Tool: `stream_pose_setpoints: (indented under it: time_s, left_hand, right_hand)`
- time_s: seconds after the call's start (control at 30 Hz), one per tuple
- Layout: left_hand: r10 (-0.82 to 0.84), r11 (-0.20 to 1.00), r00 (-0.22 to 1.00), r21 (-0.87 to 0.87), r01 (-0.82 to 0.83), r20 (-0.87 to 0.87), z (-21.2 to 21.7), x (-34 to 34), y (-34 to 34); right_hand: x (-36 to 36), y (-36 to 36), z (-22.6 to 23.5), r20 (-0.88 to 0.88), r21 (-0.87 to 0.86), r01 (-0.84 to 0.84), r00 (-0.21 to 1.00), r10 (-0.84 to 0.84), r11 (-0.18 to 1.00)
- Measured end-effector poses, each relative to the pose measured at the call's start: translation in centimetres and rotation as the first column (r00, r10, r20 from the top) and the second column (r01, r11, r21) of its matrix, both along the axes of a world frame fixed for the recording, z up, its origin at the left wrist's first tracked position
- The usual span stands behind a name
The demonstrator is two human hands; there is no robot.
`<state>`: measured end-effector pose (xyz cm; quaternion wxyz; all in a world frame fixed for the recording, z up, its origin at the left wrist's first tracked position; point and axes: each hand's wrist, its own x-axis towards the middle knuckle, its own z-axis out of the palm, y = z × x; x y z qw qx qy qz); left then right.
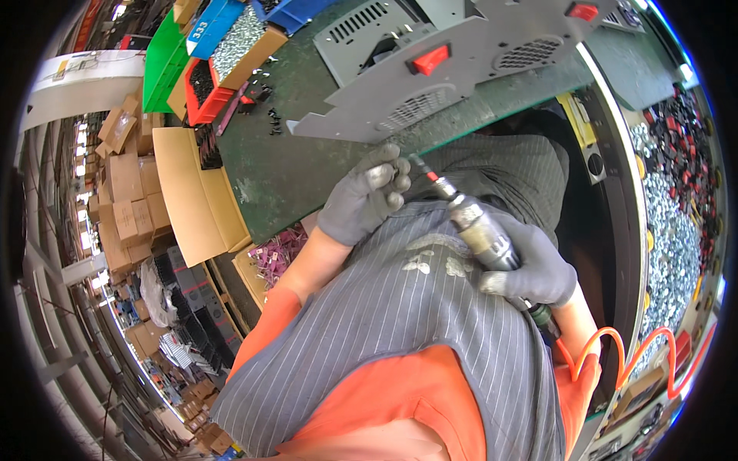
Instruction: Assembling electronic metal enclosures and cooling fans using a pneumatic screwdriver.
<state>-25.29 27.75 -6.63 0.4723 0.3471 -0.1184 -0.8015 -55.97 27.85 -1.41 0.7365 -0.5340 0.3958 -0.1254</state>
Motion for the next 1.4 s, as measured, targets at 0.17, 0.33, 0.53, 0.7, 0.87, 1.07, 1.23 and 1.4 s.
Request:
stream_pose_setpoints:
  time_s: [0.17, 0.33, 0.53, 0.7, 0.87, 1.07, 1.23, 1.4]
  left_hand:
    - [0.05, 0.995, 0.987, -0.075, -0.062, -0.154, -0.7, -2.5, -1.2]
    - [0.079, 0.993, 0.989, -0.077, -0.089, -0.127, -0.2, -4.1, -1.9]
    - [0.053, 0.982, 0.98, -0.188, -0.016, 0.193, 0.3, -4.9, -2.6]
    - [-0.081, 0.972, 0.931, -0.179, 0.153, 0.355, 2.1, -3.8, -3.3]
    - [-0.193, 0.824, 0.34, -0.036, 0.566, 0.92, 4.7, 1.9, -4.0]
    - [0.212, 0.761, -0.244, -0.003, 0.649, 0.946, 2.9, 2.6, -4.1]
    - [0.25, 0.737, -0.125, -0.105, 0.667, 0.96, 3.2, 1.6, -6.0]
    - [0.137, 0.489, -0.352, 0.246, 0.837, 0.926, 6.5, 4.7, -9.6]
  right_hand:
    - [0.6, 0.2, -0.1, 0.029, -0.138, 0.009, 1.0, -0.005, 0.99]
    - [-0.7, 0.5, -0.1, 0.043, 0.01, 0.009, 0.999, -0.009, 1.0]
    - [-1.8, 0.1, 0.0, -0.022, 0.009, -0.035, 0.999, 0.035, 0.999]
    - [-1.9, -0.3, -1.0, 0.17, 0.021, -0.01, 0.985, 0.006, 1.0]
    - [-2.5, 0.0, -2.7, 0.114, 0.059, 0.01, 0.993, -0.017, 0.998]
    - [-4.0, 0.1, -3.9, -0.005, -0.032, 0.22, 0.975, -0.221, 0.975]
    - [-4.9, 0.2, -4.1, 0.026, 0.126, 0.42, 0.905, -0.426, 0.899]
    - [-4.8, -0.1, -4.0, 0.029, 0.015, 0.505, 0.862, -0.505, 0.863]
